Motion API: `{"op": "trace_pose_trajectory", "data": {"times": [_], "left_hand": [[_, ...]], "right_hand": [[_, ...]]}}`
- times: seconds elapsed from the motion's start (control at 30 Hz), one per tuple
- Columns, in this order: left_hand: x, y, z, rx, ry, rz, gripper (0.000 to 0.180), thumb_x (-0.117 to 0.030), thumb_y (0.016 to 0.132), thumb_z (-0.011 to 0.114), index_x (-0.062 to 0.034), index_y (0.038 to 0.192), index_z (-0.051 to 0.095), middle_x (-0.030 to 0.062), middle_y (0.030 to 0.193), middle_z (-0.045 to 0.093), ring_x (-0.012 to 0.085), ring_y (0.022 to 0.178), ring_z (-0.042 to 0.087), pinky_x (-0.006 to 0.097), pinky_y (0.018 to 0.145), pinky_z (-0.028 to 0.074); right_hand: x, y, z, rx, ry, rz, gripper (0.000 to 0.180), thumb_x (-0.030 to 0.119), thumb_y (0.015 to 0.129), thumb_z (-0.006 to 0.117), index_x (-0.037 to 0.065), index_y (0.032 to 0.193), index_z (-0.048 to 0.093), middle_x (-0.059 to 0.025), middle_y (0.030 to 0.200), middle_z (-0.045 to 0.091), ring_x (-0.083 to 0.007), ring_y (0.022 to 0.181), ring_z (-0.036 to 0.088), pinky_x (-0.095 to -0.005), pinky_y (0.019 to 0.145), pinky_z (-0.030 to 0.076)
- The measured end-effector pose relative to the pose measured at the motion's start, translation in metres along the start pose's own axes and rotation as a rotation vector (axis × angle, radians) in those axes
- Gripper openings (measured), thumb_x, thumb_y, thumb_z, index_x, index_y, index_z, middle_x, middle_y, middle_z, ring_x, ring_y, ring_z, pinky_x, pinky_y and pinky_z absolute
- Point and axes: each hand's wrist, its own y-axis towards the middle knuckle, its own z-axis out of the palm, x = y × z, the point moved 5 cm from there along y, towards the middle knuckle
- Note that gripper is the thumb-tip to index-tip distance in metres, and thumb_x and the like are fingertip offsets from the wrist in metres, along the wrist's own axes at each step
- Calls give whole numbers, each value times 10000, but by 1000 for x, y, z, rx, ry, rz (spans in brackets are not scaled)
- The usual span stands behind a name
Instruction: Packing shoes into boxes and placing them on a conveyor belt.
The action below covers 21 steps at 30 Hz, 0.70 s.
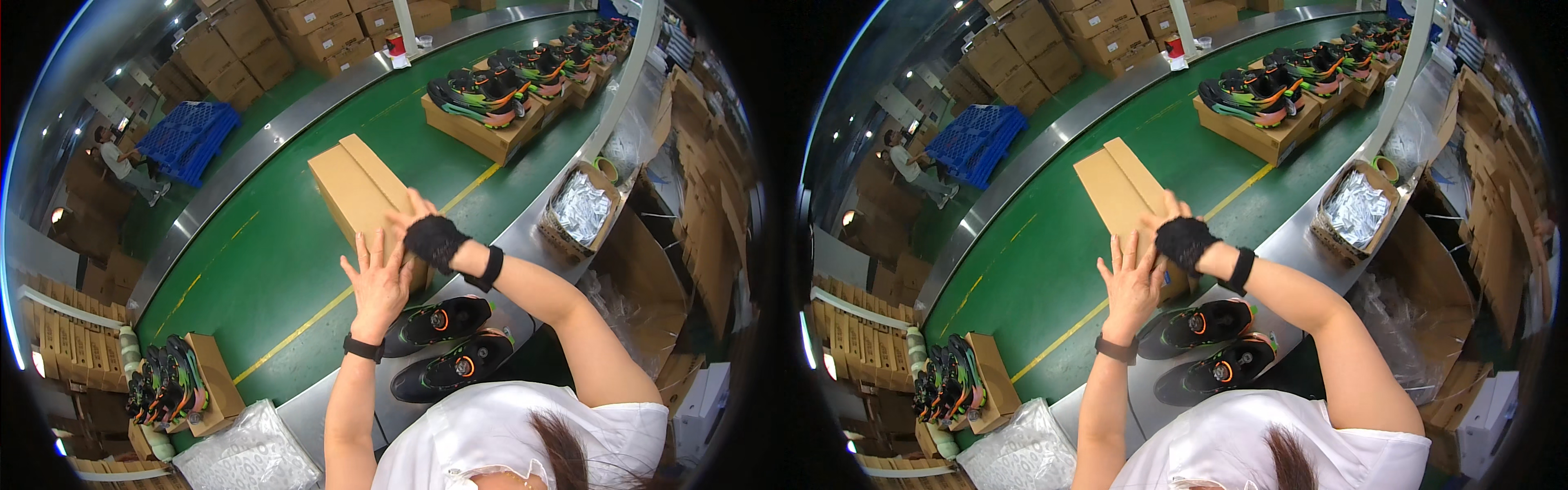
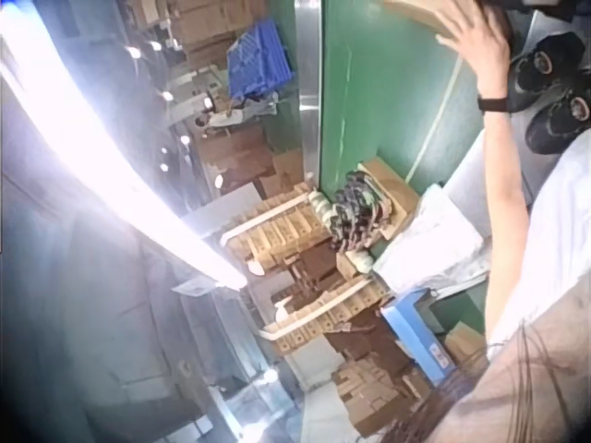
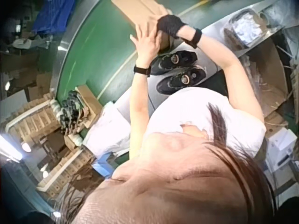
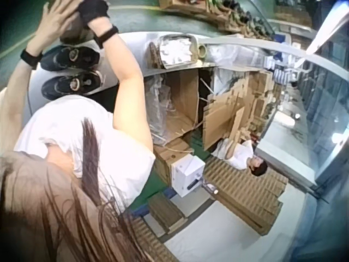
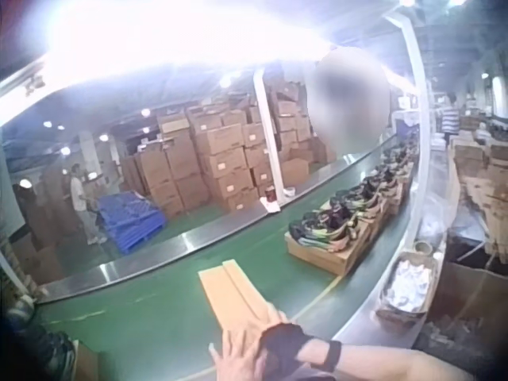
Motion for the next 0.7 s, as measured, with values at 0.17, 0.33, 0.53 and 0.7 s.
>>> {"op": "trace_pose_trajectory", "data": {"times": [0.17, 0.33, 0.53, 0.7], "left_hand": [[65, -47, -18, -90, 20, -310, 456, -362, 795, 521, -81, 1152, 494, 135, 1252, 417, 311, 1184, 358, 544, 928, 268], [179, -143, 16, -35, -521, -983, 490, -342, 797, 514, -8, 1151, 453, 181, 952, 597, 359, 897, 561, 452, 813, 417], [179, -174, 81, 31, -403, -876, 365, -150, 800, 463, -42, 1149, 470, 254, 948, 560, 387, 896, 542, 422, 772, 444], [158, -165, 81, -15, -667, -861, 406, -272, 826, 515, -38, 1154, 471, 223, 928, 593, 305, 806, 603, 350, 724, 460]], "right_hand": [[-76, 19, -51, -46, 156, -102, 488, 105, 724, 478, 75, 1207, 414, -228, 1108, 483, -359, 963, 495, -388, 881, 394], [-159, -34, -94, 0, 720, 101, 532, 257, 790, 570, 19, 1231, 391, -142, 1057, 560, -196, 969, 528, -311, 847, 403], [-359, -128, -105, -234, -579, 386, 276, 180, 757, 557, 13, 977, 562, -196, 938, 585, -321, 908, 553, -377, 789, 437], [-396, -179, -77, 364, -583, 663, 284, 137, 784, 482, 37, 1044, 532, -229, 918, 575, -352, 896, 545, -420, 761, 435]]}}
